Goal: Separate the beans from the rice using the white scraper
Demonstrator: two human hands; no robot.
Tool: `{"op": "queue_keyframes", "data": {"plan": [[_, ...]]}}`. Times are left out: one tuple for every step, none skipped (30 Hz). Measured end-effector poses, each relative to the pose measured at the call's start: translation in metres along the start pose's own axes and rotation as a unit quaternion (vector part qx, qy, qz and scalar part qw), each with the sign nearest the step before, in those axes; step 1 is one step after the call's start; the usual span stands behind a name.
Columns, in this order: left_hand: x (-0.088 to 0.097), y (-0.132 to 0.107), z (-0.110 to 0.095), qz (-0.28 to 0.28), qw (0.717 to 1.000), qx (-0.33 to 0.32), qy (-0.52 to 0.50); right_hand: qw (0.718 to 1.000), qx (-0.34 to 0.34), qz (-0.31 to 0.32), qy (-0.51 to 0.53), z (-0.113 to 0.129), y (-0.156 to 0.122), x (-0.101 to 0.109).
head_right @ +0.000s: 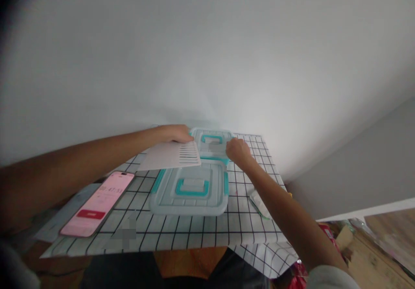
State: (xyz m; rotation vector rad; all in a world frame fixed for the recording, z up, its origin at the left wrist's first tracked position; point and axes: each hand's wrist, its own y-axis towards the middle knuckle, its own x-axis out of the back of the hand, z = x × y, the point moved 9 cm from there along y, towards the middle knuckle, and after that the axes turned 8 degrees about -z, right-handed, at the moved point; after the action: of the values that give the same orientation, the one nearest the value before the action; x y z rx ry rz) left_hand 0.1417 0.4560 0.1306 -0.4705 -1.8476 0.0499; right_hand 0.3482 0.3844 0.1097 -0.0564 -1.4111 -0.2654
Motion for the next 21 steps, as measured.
{"op": "queue_keyframes", "data": {"plan": [[0.003,0.000,0.006,0.009,1.000,0.010,-0.015,1.000,-0.007,-0.008,0.012,-0.004,-0.001,0.007],[0.007,-0.001,0.013,0.015,0.999,0.020,-0.028,0.999,-0.016,-0.020,0.030,-0.009,-0.003,0.014],[0.012,-0.001,0.021,0.020,0.998,0.029,-0.048,0.998,-0.025,-0.030,0.050,-0.014,-0.006,0.022],[0.016,-0.001,0.028,0.030,0.996,0.034,-0.072,0.997,-0.029,-0.029,0.072,-0.020,-0.010,0.027],[0.019,-0.002,0.035,0.041,0.994,0.036,-0.096,0.995,-0.031,-0.018,0.096,-0.024,-0.016,0.029],[0.020,-0.004,0.041,0.061,0.990,0.035,-0.123,0.992,-0.032,0.005,0.123,-0.027,-0.025,0.028],[0.018,-0.008,0.046,0.086,0.986,0.032,-0.142,0.987,-0.031,0.039,0.152,-0.029,-0.035,0.024],[0.013,-0.014,0.049,0.116,0.981,0.027,-0.155,0.979,-0.030,0.084,0.183,-0.028,-0.049,0.017],[0.005,-0.023,0.053,0.156,0.974,0.024,-0.160,0.967,-0.028,0.134,0.216,-0.025,-0.064,0.008],[-0.005,-0.033,0.055,0.194,0.967,0.019,-0.164,0.950,-0.023,0.185,0.249,-0.019,-0.081,-0.001],[-0.015,-0.044,0.057,0.231,0.958,0.018,-0.171,0.932,-0.019,0.228,0.282,-0.013,-0.098,-0.010],[-0.026,-0.056,0.058,0.263,0.946,0.015,-0.188,0.911,-0.014,0.265,0.315,-0.005,-0.114,-0.017],[-0.035,-0.067,0.059,0.287,0.935,0.017,-0.205,0.891,-0.013,0.291,0.349,0.002,-0.127,-0.023],[-0.042,-0.076,0.062,0.300,0.928,0.023,-0.218,0.869,-0.020,0.307,0.387,0.008,-0.137,-0.028],[-0.047,-0.084,0.065,0.304,0.924,0.032,-0.230,0.850,-0.031,0.314,0.423,0.012,-0.145,-0.032],[-0.051,-0.091,0.069,0.304,0.921,0.042,-0.240,0.832,-0.046,0.314,0.455,0.014,-0.149,-0.036],[-0.055,-0.099,0.073,0.303,0.918,0.051,-0.251,0.816,-0.063,0.312,0.483,0.015,-0.152,-0.039],[-0.058,-0.105,0.076,0.300,0.915,0.059,-0.264,0.803,-0.080,0.308,0.504,0.015,-0.154,-0.043],[-0.060,-0.111,0.078,0.292,0.912,0.065,-0.280,0.794,-0.094,0.306,0.517,0.015,-0.155,-0.046],[-0.062,-0.116,0.080,0.284,0.910,0.069,-0.295,0.786,-0.104,0.306,0.528,0.015,-0.157,-0.049],[-0.064,-0.121,0.081,0.270,0.910,0.071,-0.306,0.778,-0.114,0.305,0.537,0.014,-0.158,-0.052]]}}
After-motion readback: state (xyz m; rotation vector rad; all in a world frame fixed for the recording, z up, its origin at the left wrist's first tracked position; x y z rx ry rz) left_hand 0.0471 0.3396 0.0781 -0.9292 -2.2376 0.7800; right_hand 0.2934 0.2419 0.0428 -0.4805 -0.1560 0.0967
